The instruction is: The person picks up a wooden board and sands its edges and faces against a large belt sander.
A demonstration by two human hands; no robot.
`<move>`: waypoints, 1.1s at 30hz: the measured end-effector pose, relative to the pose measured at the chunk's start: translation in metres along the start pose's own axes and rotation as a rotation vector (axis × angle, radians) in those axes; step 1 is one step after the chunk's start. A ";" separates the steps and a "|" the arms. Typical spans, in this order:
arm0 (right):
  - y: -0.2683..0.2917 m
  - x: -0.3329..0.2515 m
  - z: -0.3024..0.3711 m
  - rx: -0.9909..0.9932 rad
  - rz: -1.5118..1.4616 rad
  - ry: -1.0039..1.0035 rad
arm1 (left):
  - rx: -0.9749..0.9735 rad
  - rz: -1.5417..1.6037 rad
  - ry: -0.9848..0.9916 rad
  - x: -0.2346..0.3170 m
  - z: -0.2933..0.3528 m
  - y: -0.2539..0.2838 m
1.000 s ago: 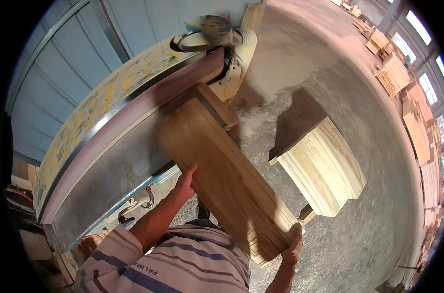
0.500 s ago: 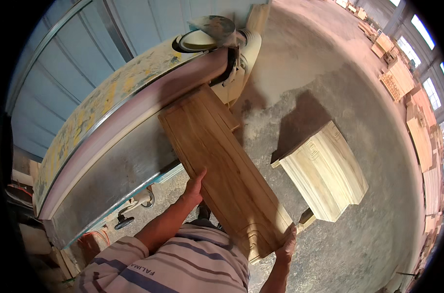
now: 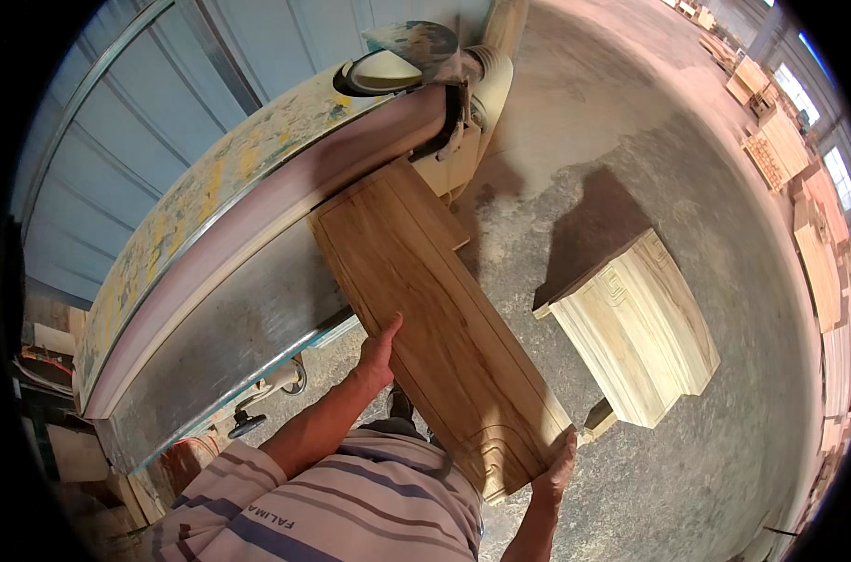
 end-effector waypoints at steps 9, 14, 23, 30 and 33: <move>-0.007 0.015 -0.012 0.000 -0.049 -0.077 | -0.057 0.050 -0.035 0.010 -0.027 0.005; 0.000 0.023 -0.021 -0.038 0.003 0.009 | 0.003 0.035 -0.056 0.010 -0.039 0.013; -0.012 0.012 -0.007 0.079 0.003 -0.092 | -0.030 0.064 -0.023 0.012 -0.031 0.007; -0.016 0.005 -0.005 0.039 0.040 0.009 | 0.023 0.043 -0.010 0.012 -0.034 0.012; -0.013 0.005 -0.006 0.071 0.014 0.022 | 0.020 0.048 -0.024 0.016 -0.028 0.007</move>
Point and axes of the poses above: each hand's wrist, its own z-axis away from the middle knuckle, its own y-axis out of the back of the hand, x = y × z, the point moved 10 cm from there along -z, towards the middle knuckle, and after that the axes turned 8 degrees about x, right-handed, at the moved point
